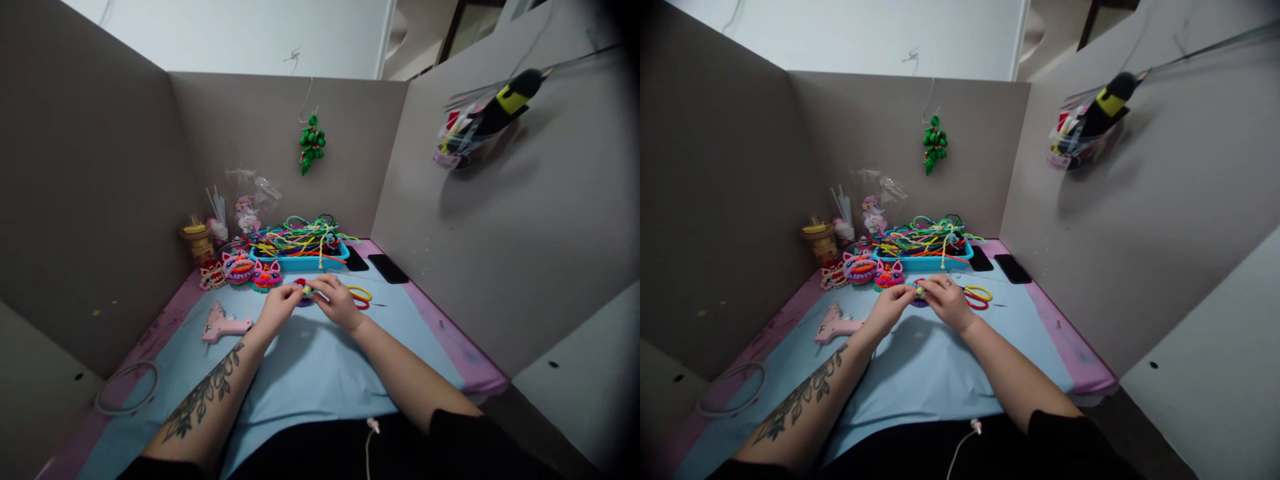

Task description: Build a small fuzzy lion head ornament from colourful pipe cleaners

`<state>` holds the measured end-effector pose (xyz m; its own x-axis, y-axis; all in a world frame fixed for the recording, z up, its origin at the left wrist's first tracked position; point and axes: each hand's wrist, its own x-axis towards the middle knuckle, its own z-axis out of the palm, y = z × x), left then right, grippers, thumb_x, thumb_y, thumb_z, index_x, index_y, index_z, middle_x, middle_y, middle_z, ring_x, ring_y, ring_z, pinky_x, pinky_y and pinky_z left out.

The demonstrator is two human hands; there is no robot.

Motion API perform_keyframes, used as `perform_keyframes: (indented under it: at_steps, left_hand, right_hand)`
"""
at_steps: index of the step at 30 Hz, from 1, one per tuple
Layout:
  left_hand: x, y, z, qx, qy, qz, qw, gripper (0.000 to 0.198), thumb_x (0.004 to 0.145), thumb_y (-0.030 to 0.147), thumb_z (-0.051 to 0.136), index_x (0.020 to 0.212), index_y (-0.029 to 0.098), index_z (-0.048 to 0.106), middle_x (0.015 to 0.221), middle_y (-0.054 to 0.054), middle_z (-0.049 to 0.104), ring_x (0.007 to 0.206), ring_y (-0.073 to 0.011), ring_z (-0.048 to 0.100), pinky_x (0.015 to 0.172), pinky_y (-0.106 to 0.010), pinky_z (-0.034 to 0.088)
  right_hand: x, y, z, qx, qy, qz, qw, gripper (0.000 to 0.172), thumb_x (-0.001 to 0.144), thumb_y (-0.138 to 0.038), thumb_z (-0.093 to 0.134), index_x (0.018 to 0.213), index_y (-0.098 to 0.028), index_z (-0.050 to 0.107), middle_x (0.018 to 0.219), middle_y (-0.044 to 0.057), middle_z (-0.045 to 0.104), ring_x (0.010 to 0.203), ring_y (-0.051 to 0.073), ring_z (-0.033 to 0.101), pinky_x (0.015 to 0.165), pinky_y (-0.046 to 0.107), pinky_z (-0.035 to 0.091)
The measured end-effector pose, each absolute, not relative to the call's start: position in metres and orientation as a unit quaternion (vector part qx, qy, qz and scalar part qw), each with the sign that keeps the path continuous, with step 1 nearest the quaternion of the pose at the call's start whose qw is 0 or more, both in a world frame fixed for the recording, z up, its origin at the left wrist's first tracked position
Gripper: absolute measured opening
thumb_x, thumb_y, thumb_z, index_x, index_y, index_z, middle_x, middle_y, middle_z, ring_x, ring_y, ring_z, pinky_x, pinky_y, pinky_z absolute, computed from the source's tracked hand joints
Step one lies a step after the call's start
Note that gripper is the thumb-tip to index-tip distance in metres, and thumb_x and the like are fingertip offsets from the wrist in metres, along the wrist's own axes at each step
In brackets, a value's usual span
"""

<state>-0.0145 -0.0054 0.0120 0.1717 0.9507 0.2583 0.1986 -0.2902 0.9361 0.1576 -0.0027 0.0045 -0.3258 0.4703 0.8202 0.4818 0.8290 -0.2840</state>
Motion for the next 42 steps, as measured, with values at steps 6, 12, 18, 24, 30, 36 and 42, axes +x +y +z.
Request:
perform_keyframes:
  at_steps: [6, 12, 18, 24, 30, 36, 42]
  left_hand:
    - [-0.014, -0.007, 0.013, 0.651, 0.427, 0.445, 0.442, 0.026, 0.072, 0.034, 0.058, 0.073, 0.011, 0.069, 0.065, -0.003, 0.065, 0.063, -0.0145, 0.058, 0.061, -0.025, 0.045]
    - [-0.015, -0.013, 0.021, 0.664, 0.423, 0.432, 0.439, 0.029, 0.073, 0.039, 0.060, 0.076, 0.011, 0.070, 0.072, -0.005, 0.068, 0.068, -0.0157, 0.059, 0.065, -0.025, 0.045]
    - [-0.017, -0.012, 0.018, 0.664, 0.398, 0.437, 0.459, 0.034, 0.074, 0.044, 0.060, 0.080, 0.011, 0.066, 0.075, -0.007, 0.067, 0.071, -0.0163, 0.060, 0.068, -0.027, 0.046]
    - [-0.021, -0.012, 0.020, 0.667, 0.393, 0.440, 0.455, 0.035, 0.075, 0.048, 0.059, 0.074, 0.013, 0.062, 0.068, -0.002, 0.064, 0.064, -0.0121, 0.056, 0.061, -0.023, 0.044]
    - [-0.021, -0.014, 0.024, 0.681, 0.387, 0.446, 0.433, 0.033, 0.076, 0.045, 0.058, 0.074, 0.013, 0.062, 0.070, -0.003, 0.065, 0.066, -0.0130, 0.058, 0.064, -0.024, 0.046]
    - [-0.022, -0.015, 0.021, 0.742, 0.400, 0.483, 0.238, 0.023, 0.080, 0.033, 0.057, 0.094, 0.016, 0.065, 0.093, -0.007, 0.068, 0.087, -0.0176, 0.061, 0.079, -0.028, 0.047]
    - [-0.032, -0.011, 0.021, 0.818, 0.366, 0.437, 0.073, 0.018, 0.086, 0.026, 0.049, 0.086, 0.018, 0.066, 0.083, -0.006, 0.066, 0.078, -0.0154, 0.057, 0.073, -0.027, 0.043]
  right_hand:
    - [0.157, -0.002, 0.004, -0.294, -0.825, -0.010, 0.482, 0.018, 0.086, -0.021, 0.051, 0.098, -0.023, 0.063, 0.089, 0.007, 0.060, 0.087, 0.020, 0.056, 0.080, 0.037, 0.047]
    - [0.157, -0.003, 0.006, -0.289, -0.819, 0.033, 0.495, 0.011, 0.086, -0.021, 0.050, 0.087, -0.020, 0.061, 0.082, 0.006, 0.058, 0.082, 0.018, 0.056, 0.076, 0.034, 0.048]
    - [0.154, -0.008, 0.008, -0.290, -0.807, 0.045, 0.513, 0.011, 0.086, -0.023, 0.051, 0.085, -0.021, 0.062, 0.081, 0.005, 0.059, 0.080, 0.018, 0.056, 0.074, 0.033, 0.048]
    - [0.155, -0.014, 0.009, -0.267, -0.804, 0.059, 0.529, 0.014, 0.084, -0.027, 0.056, 0.094, -0.022, 0.065, 0.085, 0.006, 0.061, 0.075, 0.017, 0.058, 0.067, 0.031, 0.050]
    - [0.151, -0.017, 0.007, -0.272, -0.802, 0.023, 0.531, 0.014, 0.084, -0.020, 0.054, 0.093, -0.022, 0.064, 0.083, 0.006, 0.060, 0.078, 0.017, 0.058, 0.070, 0.032, 0.051]
    - [0.148, -0.017, 0.006, -0.315, -0.759, 0.019, 0.570, 0.011, 0.083, -0.021, 0.055, 0.091, -0.021, 0.062, 0.083, 0.006, 0.059, 0.078, 0.018, 0.057, 0.067, 0.032, 0.050]
    - [0.150, -0.016, 0.006, -0.281, -0.784, 0.058, 0.551, 0.015, 0.081, -0.021, 0.058, 0.095, -0.022, 0.064, 0.088, 0.006, 0.060, 0.080, 0.017, 0.057, 0.067, 0.030, 0.050]
